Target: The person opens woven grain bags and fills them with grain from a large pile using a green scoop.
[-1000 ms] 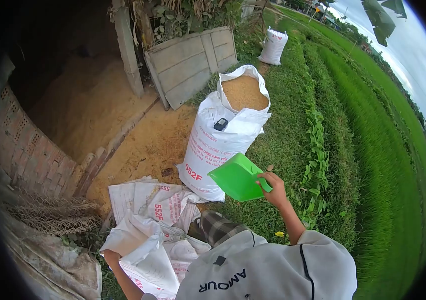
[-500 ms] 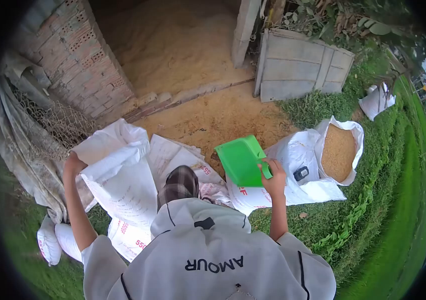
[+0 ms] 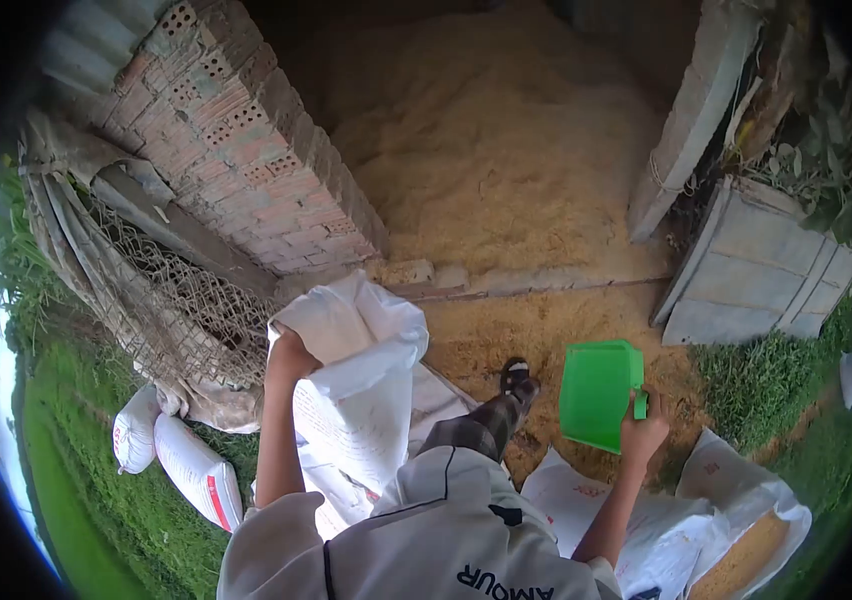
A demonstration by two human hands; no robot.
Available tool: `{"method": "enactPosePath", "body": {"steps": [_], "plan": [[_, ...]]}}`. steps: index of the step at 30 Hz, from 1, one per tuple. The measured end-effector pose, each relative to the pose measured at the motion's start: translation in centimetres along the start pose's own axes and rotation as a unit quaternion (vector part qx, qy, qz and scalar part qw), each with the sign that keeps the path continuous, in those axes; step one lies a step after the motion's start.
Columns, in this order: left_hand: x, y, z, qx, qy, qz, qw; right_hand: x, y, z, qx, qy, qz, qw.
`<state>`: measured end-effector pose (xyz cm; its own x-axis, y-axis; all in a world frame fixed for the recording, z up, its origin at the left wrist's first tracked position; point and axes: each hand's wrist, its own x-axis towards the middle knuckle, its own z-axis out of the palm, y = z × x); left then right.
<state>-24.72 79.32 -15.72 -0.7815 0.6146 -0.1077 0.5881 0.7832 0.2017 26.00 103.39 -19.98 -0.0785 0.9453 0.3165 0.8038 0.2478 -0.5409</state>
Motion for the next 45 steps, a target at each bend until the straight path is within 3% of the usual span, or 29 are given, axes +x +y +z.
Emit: {"method": "enactPosePath", "body": {"steps": [1, 2, 6, 8, 10, 11, 15, 17, 21, 22, 26, 28, 30, 32, 34, 36, 38, 39, 40, 42, 45], "plan": [[2.4, -0.8, 2.9, 0.069, -0.036, 0.056, 0.995, 3.8, 0.3, 2.4, -0.015, -0.029, 0.022, 0.999], [5.3, -0.2, 3.4, 0.061, -0.021, 0.04, 0.997, 7.7, 0.8, 4.4, -0.035, -0.062, 0.044, 0.996], [11.4, 2.1, 4.9, 0.074, -0.148, -0.014, 0.986, 20.6, 4.5, 8.3, -0.059, -0.07, 0.077, 0.993], [15.2, 7.2, 1.6, 0.085, -0.183, -0.019, 0.979, 25.3, 6.0, 9.4, -0.078, -0.055, 0.091, 0.991], [18.8, 17.5, -6.6, -0.063, -0.231, -0.212, 0.948, 29.4, 6.8, 9.9, -0.116, 0.005, 0.07, 0.991], [20.5, 18.0, -6.9, -0.027, -0.165, -0.084, 0.982, 31.1, 6.7, 10.4, -0.136, 0.007, 0.074, 0.988], [27.3, 25.0, -7.7, -0.041, -0.152, -0.15, 0.976, 36.1, 10.0, 16.8, -0.162, 0.009, 0.111, 0.98], [30.0, 27.3, -5.3, -0.04, -0.1, -0.137, 0.985, 39.8, 8.3, 20.3, -0.169, -0.003, 0.124, 0.978], [35.1, 27.7, 0.6, -0.003, -0.126, -0.138, 0.982, 47.5, 8.2, 28.2, -0.136, -0.088, 0.152, 0.975], [36.2, 28.3, 1.4, -0.003, -0.111, -0.142, 0.984, 49.7, 9.5, 31.2, -0.095, -0.072, 0.023, 0.993], [42.4, 32.0, 1.9, 0.037, -0.222, -0.339, 0.913, 60.4, 3.2, 36.9, -0.042, -0.157, -0.15, 0.975], [46.1, 37.2, -1.6, 0.013, -0.186, -0.369, 0.911, 65.5, 1.2, 38.6, -0.047, -0.192, -0.165, 0.966], [48.8, 40.2, -5.8, 0.002, -0.198, -0.388, 0.9, 70.8, -2.0, 40.0, -0.015, -0.212, -0.133, 0.968], [50.3, 41.7, -9.3, -0.008, -0.149, -0.353, 0.924, 75.4, -5.5, 40.4, 0.003, -0.225, -0.126, 0.966], [50.9, 41.4, -12.4, -0.054, -0.156, -0.403, 0.9, 79.3, -6.9, 42.6, 0.05, -0.195, -0.077, 0.977], [50.7, 40.6, -14.1, -0.066, -0.071, -0.404, 0.91, 82.6, -8.1, 44.0, 0.019, -0.229, -0.079, 0.97], [54.6, 43.3, -18.1, -0.096, -0.069, -0.47, 0.875, 85.9, -10.6, 46.2, -0.02, -0.197, 0.089, 0.976], [55.5, 43.6, -18.9, -0.115, -0.067, -0.491, 0.861, 87.2, -8.5, 48.4, -0.017, -0.197, 0.127, 0.972], [55.6, 42.2, -18.0, -0.114, -0.064, -0.495, 0.859, 89.1, -10.5, 50.1, -0.014, -0.193, 0.121, 0.974], [58.3, 42.2, -16.6, -0.142, -0.04, -0.494, 0.857, 93.2, -14.6, 53.7, 0.211, -0.126, 0.351, 0.904], [65.8, 42.9, -14.5, -0.161, -0.048, -0.545, 0.822, 99.7, -18.0, 60.4, 0.278, -0.159, 0.339, 0.885]]}}
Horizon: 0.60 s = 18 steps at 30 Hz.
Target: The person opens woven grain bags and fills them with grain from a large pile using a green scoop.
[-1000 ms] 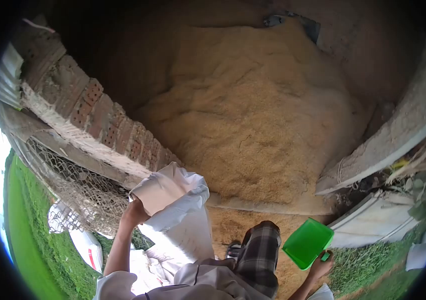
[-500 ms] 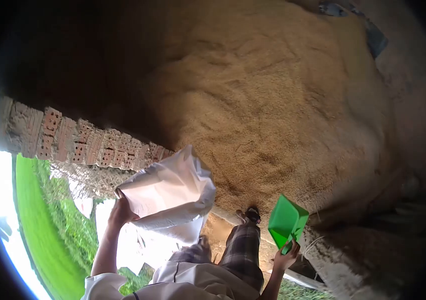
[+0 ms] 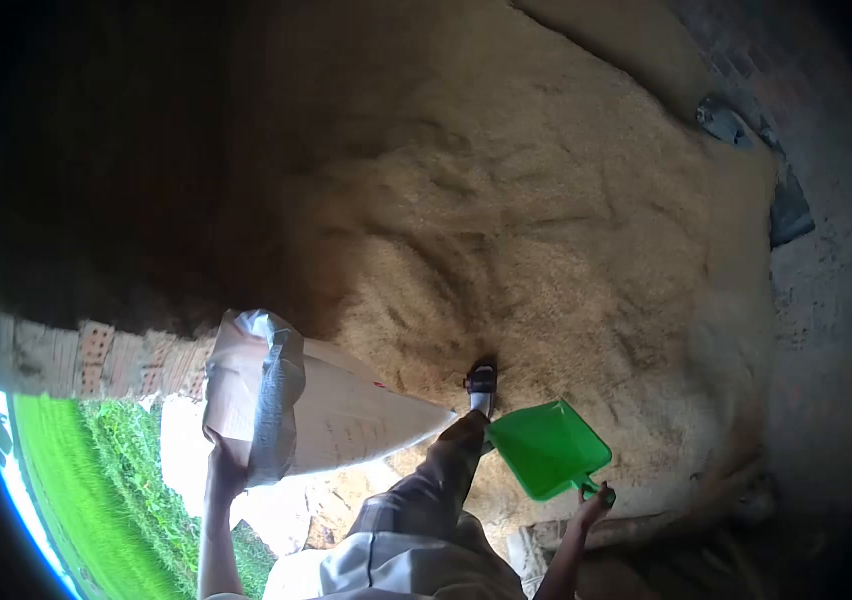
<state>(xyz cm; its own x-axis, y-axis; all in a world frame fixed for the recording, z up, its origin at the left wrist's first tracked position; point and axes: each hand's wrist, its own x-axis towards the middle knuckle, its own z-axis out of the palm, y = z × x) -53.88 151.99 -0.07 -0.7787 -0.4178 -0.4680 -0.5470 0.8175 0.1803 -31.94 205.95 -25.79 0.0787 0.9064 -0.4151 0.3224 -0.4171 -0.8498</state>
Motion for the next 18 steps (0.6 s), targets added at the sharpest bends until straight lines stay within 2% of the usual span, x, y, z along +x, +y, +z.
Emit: {"method": "enactPosePath", "body": {"steps": [1, 2, 3, 5, 6, 7, 8, 9, 10, 11, 12, 13, 15, 18], "plan": [[2.0, 1.1, 1.5, -0.013, -0.003, -0.015, 1.0, 1.3, -1.4, 2.2, 0.022, -0.009, 0.012, 1.0], [4.6, 1.7, 3.2, 0.019, 0.029, 0.027, 0.999, 3.4, -2.6, 4.6, 0.034, -0.021, 0.035, 0.999], [8.7, 0.9, 5.4, -0.007, 0.012, 0.012, 1.0, 4.6, -4.2, 7.3, 0.046, -0.019, 0.025, 0.998], [11.8, 10.3, 4.0, -0.028, 0.024, -0.005, 0.999, 8.1, -8.1, 13.3, 0.032, -0.011, 0.076, 0.997], [16.8, 8.9, 5.3, 0.006, 0.051, 0.008, 0.999, 9.8, -10.0, 16.2, -0.003, -0.032, 0.093, 0.995], [22.2, 5.5, 7.4, 0.067, 0.154, 0.13, 0.977, 11.0, -11.2, 18.7, -0.004, -0.039, 0.092, 0.995], [23.2, 8.8, 4.3, 0.089, 0.117, 0.078, 0.986, 11.6, -12.3, 20.7, 0.019, -0.069, 0.068, 0.995], [20.2, 17.5, -1.3, 0.07, 0.038, 0.089, 0.993, 12.5, -13.0, 22.7, 0.048, -0.101, 0.046, 0.993], [24.4, 15.2, -2.2, 0.151, 0.066, 0.081, 0.983, 13.2, -13.9, 24.6, 0.094, -0.103, 0.039, 0.99], [29.4, 9.5, -3.7, 0.207, 0.148, 0.251, 0.934, 13.6, -15.3, 26.5, 0.095, -0.105, 0.022, 0.99], [26.1, 19.0, -8.6, 0.169, 0.098, 0.116, 0.974, 14.3, -16.4, 28.2, 0.103, -0.111, 0.013, 0.988], [27.6, 19.2, -10.9, 0.178, 0.171, 0.135, 0.96, 15.5, -16.7, 29.5, 0.115, -0.121, 0.002, 0.986], [26.9, 25.9, -17.5, 0.155, 0.137, 0.086, 0.975, 17.2, -17.6, 32.6, 0.176, -0.122, 0.007, 0.977], [24.7, 38.7, -23.5, 0.148, 0.168, 0.1, 0.97, 23.3, -16.0, 38.1, 0.223, -0.138, 0.015, 0.965]]}}
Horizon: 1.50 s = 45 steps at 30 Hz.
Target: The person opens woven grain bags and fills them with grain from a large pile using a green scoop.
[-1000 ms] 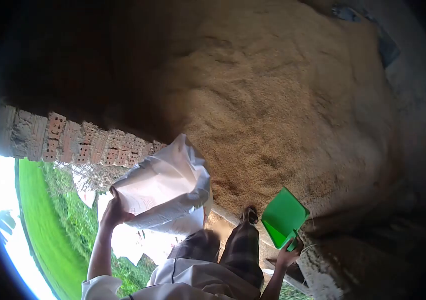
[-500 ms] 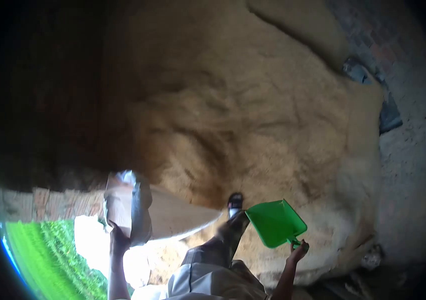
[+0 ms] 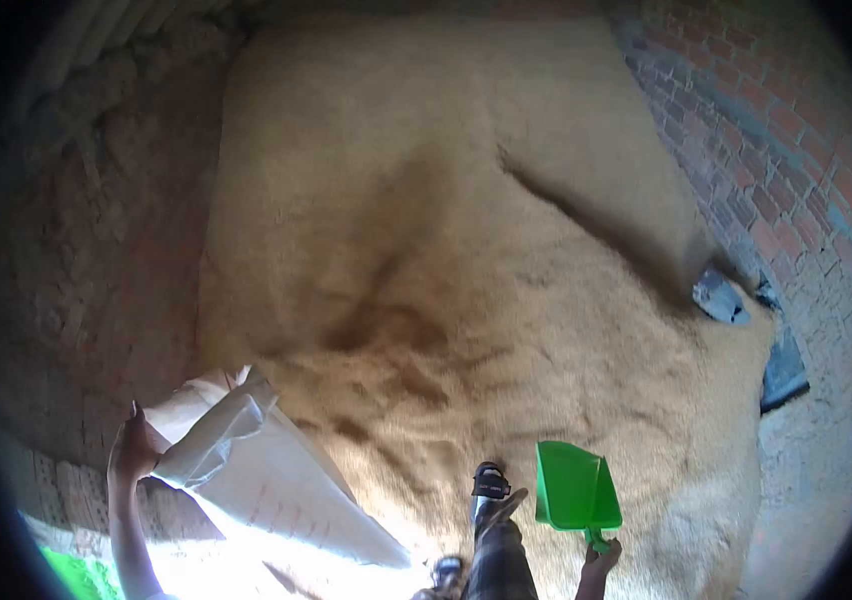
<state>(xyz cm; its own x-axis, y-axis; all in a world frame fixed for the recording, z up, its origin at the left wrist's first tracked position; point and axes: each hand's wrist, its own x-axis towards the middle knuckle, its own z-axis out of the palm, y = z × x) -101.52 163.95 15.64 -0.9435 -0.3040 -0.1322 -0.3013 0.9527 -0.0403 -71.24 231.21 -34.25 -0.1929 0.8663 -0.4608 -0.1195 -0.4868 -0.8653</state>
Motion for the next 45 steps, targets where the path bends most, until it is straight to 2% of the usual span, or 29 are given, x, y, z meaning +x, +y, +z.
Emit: {"method": "enactPosePath", "body": {"steps": [2, 3, 4, 5, 6, 8, 10, 11, 13, 14, 16, 18, 19, 21, 23, 25, 26, 28, 30, 33, 34, 35, 37, 38, 39, 41, 43, 44, 45], "plan": [[1.3, 6.9, -4.3, 0.009, -0.011, 0.006, 1.0, 7.6, 3.1, 1.1, 0.074, -0.077, 0.085, 0.991], [2.7, 9.2, -5.5, 0.012, -0.017, 0.008, 1.0, 8.3, 3.2, 4.5, 0.063, 0.041, 0.071, 0.995], [3.6, 9.2, -3.3, 0.056, 0.078, 0.022, 0.995, 10.1, 2.0, 6.2, 0.081, 0.03, 0.125, 0.988], [6.3, 9.8, -2.9, 0.021, -0.025, -0.043, 0.999, 12.0, 1.4, 9.8, 0.102, 0.025, 0.178, 0.978], [6.5, 13.8, -3.9, 0.013, -0.003, -0.021, 1.0, 13.7, 1.8, 12.4, 0.127, -0.092, 0.109, 0.982], [8.8, 18.7, -5.5, 0.022, 0.002, 0.003, 1.0, 15.8, 2.0, 17.8, 0.17, -0.094, 0.113, 0.974], [12.0, 22.2, -6.2, 0.027, 0.077, 0.119, 0.989, 18.0, 2.6, 23.2, -0.012, -0.038, -0.027, 0.999], [13.8, 23.2, -6.5, 0.033, 0.058, 0.126, 0.99, 18.3, 1.8, 24.7, -0.111, -0.005, -0.096, 0.989], [16.9, 24.2, -7.6, 0.069, 0.147, 0.226, 0.961, 17.9, -3.4, 31.8, 0.078, 0.045, 0.142, 0.986], [17.6, 27.9, -10.2, 0.001, 0.132, 0.199, 0.971, 17.2, -4.9, 35.3, 0.084, 0.056, 0.162, 0.982], [19.9, 31.1, -13.3, -0.101, 0.156, 0.102, 0.977, 17.9, -5.7, 38.8, 0.1, 0.045, 0.196, 0.974], [23.0, 32.4, -17.1, 0.072, 0.212, 0.208, 0.952, 19.7, -5.0, 41.5, 0.105, 0.029, 0.249, 0.962], [24.7, 32.3, -18.9, 0.072, 0.204, 0.215, 0.952, 20.2, -5.2, 42.9, 0.101, 0.033, 0.288, 0.952], [28.2, 31.9, -22.3, 0.158, 0.209, 0.221, 0.939, 20.2, -5.5, 45.4, 0.111, -0.031, 0.317, 0.941], [29.4, 32.5, -24.2, 0.169, 0.213, 0.224, 0.936, 21.0, -5.5, 47.7, 0.121, 0.04, 0.402, 0.907], [30.1, 32.6, -26.1, 0.185, 0.252, 0.22, 0.924, 20.6, -5.0, 49.2, 0.117, -0.034, 0.398, 0.909], [30.8, 32.6, -27.1, 0.19, 0.275, 0.221, 0.916, 20.6, -4.7, 50.4, 0.096, -0.008, 0.428, 0.899], [33.4, 29.9, -28.8, 0.297, 0.321, 0.254, 0.863, 21.3, -3.6, 50.7, 0.08, 0.039, 0.457, 0.885], [36.0, 29.5, -28.5, 0.326, 0.306, 0.264, 0.855, 22.6, -0.9, 49.5, 0.292, -0.043, 0.534, 0.793], [35.7, 27.5, -27.6, 0.404, 0.308, 0.228, 0.831, 22.4, 0.2, 48.7, 0.305, -0.042, 0.499, 0.81], [36.5, 27.6, -27.1, 0.427, 0.307, 0.218, 0.822, 21.8, 0.4, 49.3, 0.248, 0.014, 0.443, 0.861], [36.8, 27.5, -26.3, 0.447, 0.307, 0.207, 0.814, 22.0, 0.8, 49.4, 0.254, 0.021, 0.436, 0.863], [37.6, 28.5, -24.4, 0.482, 0.308, 0.198, 0.796, 24.8, 4.2, 45.8, 0.314, -0.159, 0.464, 0.813], [38.0, 29.3, -23.3, 0.498, 0.309, 0.196, 0.786, 24.1, 2.8, 46.8, 0.306, -0.097, 0.498, 0.806], [37.8, 30.3, -22.5, 0.516, 0.311, 0.191, 0.775, 24.5, 3.6, 46.7, 0.255, -0.149, 0.447, 0.845], [35.9, 32.5, -20.8, 0.552, 0.316, 0.171, 0.753, 24.6, 3.0, 48.0, 0.302, -0.032, 0.508, 0.806], [31.8, 35.8, -19.5, 0.591, 0.316, 0.144, 0.728, 24.9, 3.8, 48.2, 0.257, -0.045, 0.45, 0.854], [36.9, 32.1, -10.6, 0.589, 0.316, 0.15, 0.728, 25.1, 4.0, 48.5, 0.259, -0.039, 0.447, 0.855], [40.0, 31.1, -5.2, 0.449, 0.306, 0.248, 0.802, 25.2, 4.4, 48.7, 0.282, 0.002, 0.458, 0.843]]}}
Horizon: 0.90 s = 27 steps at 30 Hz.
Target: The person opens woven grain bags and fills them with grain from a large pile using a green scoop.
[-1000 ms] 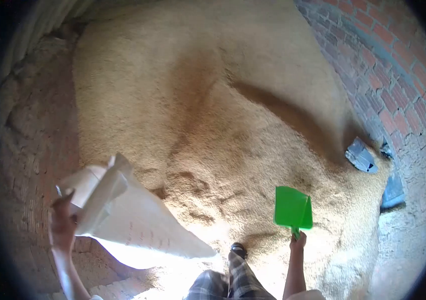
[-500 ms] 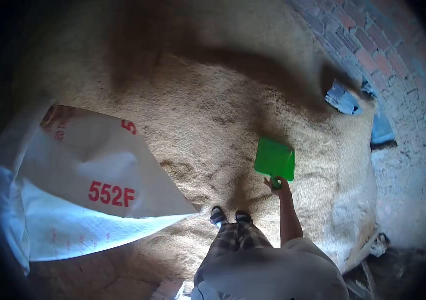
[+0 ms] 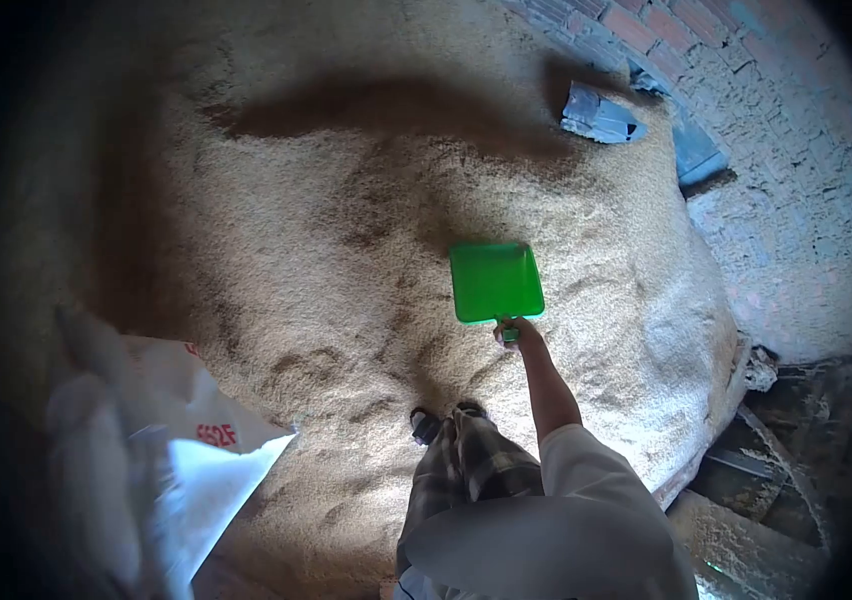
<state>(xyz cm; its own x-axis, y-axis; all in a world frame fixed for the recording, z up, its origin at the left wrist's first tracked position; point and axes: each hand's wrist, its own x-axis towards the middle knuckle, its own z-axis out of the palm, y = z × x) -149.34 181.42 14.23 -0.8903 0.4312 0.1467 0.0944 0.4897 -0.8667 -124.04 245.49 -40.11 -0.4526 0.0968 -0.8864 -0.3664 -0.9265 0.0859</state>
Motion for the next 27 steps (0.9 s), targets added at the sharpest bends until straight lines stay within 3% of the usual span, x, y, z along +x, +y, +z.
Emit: {"method": "enactPosePath", "body": {"steps": [1, 2, 4, 5, 6, 7, 8, 10, 17, 21, 24, 27], "plan": [[-1.2, 4.1, 4.4, -0.178, 0.046, 0.022, 0.983, 0.1, 0.3, -0.4, 0.042, 0.027, 0.004, 0.999], [-3.4, 8.8, 8.1, -0.351, 0.09, 0.04, 0.931, 0.1, 0.2, -0.8, 0.043, 0.03, 0.0, 0.999], [-1.3, 12.7, 6.2, -0.657, 0.167, 0.078, 0.731, -0.1, 0.3, -1.6, -0.075, -0.124, -0.02, 0.989], [-2.9, 15.6, 3.5, -0.612, 0.027, -0.01, 0.79, -0.4, -0.3, -1.7, -0.11, -0.131, -0.005, 0.985], [-3.6, 16.5, 2.2, -0.626, -0.174, -0.041, 0.759, 0.0, -0.7, -1.7, -0.109, -0.13, -0.01, 0.985], [-3.9, 20.2, 2.6, -0.62, -0.116, -0.077, 0.772, 0.5, -1.0, -1.7, -0.083, -0.102, -0.013, 0.991], [-4.8, 21.4, 3.0, -0.587, -0.193, -0.094, 0.781, 0.9, -1.4, -1.9, -0.06, -0.072, -0.011, 0.996], [-5.5, 24.0, 3.0, -0.589, -0.181, -0.081, 0.784, 1.7, -1.9, -2.0, -0.058, -0.042, -0.004, 0.997], [-5.8, 25.7, -1.6, -0.576, -0.282, -0.027, 0.767, -3.8, -1.6, 3.3, -0.056, 0.028, 0.067, 0.996], [-7.0, 26.5, -0.6, -0.586, -0.265, 0.003, 0.766, -2.3, -1.4, 2.6, -0.073, 0.035, 0.072, 0.994], [-6.6, 27.4, -0.8, -0.57, -0.256, 0.023, 0.78, -2.1, -1.0, 2.1, -0.105, 0.04, 0.016, 0.994], [-5.1, 28.7, -1.1, -0.536, -0.312, 0.032, 0.783, -2.4, -1.7, 1.0, -0.1, 0.05, 0.021, 0.994]]}}
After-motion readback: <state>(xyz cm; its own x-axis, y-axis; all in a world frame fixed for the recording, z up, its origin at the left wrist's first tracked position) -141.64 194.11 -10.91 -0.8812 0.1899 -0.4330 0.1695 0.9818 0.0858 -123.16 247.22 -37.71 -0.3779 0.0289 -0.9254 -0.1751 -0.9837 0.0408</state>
